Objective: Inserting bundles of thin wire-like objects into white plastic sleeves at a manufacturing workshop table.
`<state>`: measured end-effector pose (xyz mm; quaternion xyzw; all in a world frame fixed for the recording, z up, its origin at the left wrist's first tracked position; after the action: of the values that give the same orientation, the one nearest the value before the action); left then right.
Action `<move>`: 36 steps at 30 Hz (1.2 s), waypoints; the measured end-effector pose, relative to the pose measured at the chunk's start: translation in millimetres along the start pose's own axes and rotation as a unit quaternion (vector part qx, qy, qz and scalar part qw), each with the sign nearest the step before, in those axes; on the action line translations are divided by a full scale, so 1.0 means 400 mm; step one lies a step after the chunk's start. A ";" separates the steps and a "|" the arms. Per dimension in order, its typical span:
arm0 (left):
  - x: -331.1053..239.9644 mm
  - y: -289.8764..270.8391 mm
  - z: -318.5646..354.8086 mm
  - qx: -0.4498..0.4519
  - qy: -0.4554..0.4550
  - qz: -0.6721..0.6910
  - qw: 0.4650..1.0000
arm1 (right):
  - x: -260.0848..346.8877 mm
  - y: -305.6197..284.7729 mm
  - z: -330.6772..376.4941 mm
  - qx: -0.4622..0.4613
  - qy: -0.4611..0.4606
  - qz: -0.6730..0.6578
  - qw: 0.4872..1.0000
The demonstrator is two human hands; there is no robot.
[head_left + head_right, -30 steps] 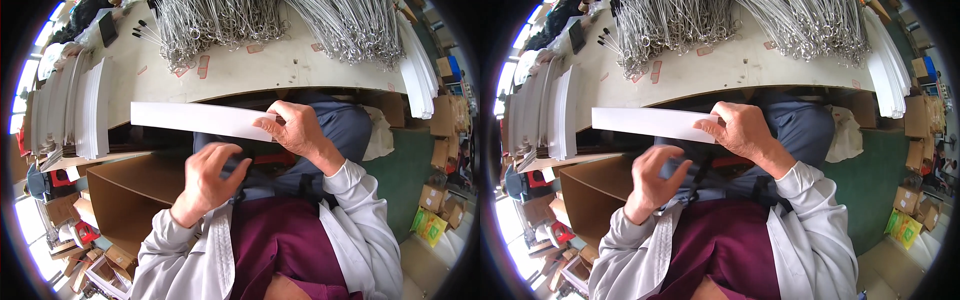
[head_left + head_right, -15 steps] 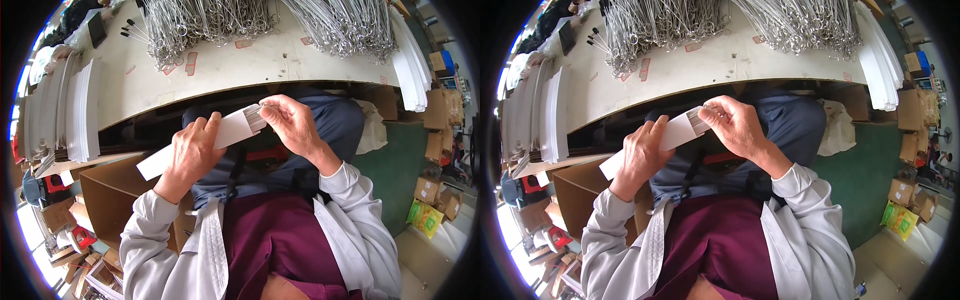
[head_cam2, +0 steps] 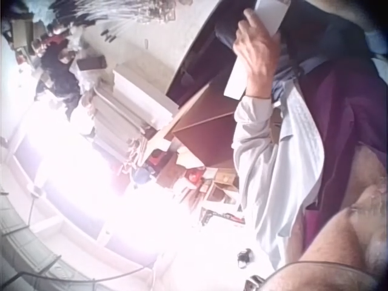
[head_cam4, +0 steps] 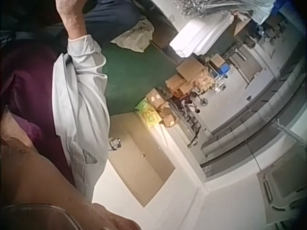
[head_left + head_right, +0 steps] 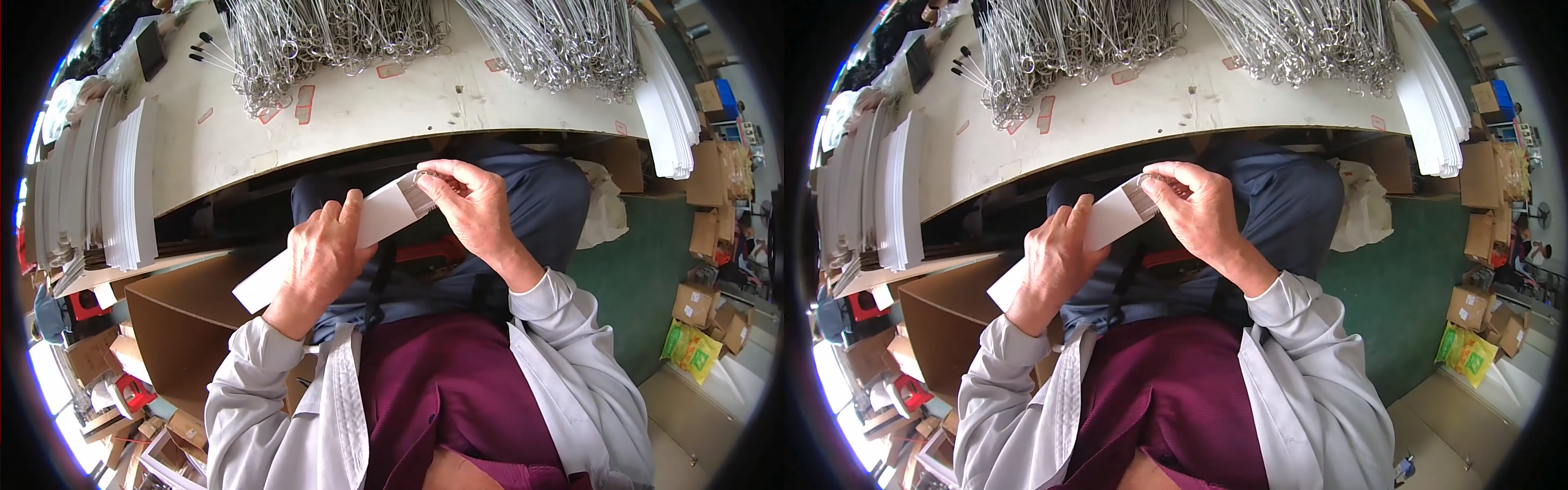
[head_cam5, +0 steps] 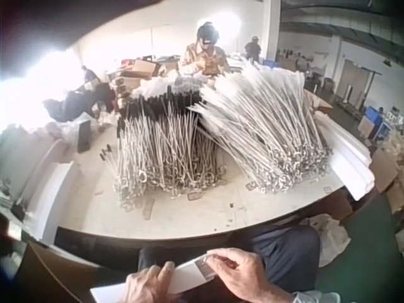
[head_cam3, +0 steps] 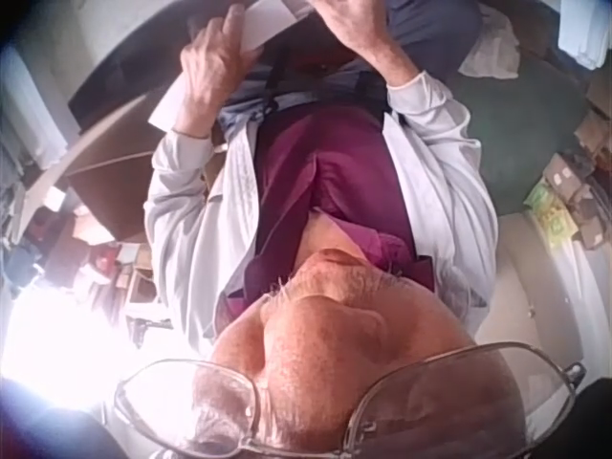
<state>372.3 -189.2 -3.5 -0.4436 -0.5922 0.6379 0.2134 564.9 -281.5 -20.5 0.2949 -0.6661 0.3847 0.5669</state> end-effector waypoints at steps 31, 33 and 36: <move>-0.024 0.044 0.021 -0.020 -0.081 0.109 0.990 | -0.004 0.028 0.058 0.001 -0.169 0.135 0.976; -0.022 0.050 0.026 -0.001 -0.091 0.116 0.989 | 0.010 0.036 0.069 0.024 -0.211 0.188 0.959; -0.029 0.066 0.031 -0.001 -0.110 0.146 0.983 | 0.021 0.061 0.085 0.058 -0.215 0.189 0.956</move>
<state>374.9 -211.1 -26.0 -0.4523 -0.5418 0.7066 0.0509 525.3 -297.1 -18.5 0.2718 -0.7923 0.4507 0.3088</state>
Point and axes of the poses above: each hand's wrist, its own z-axis away from the middle knuckle, its own y-axis out of the palm, x = y × z, the point moved 4 cm from there along -z, towards the middle knuckle, and after that the axes turned 2 degrees about -y, right-handed, at the moved point
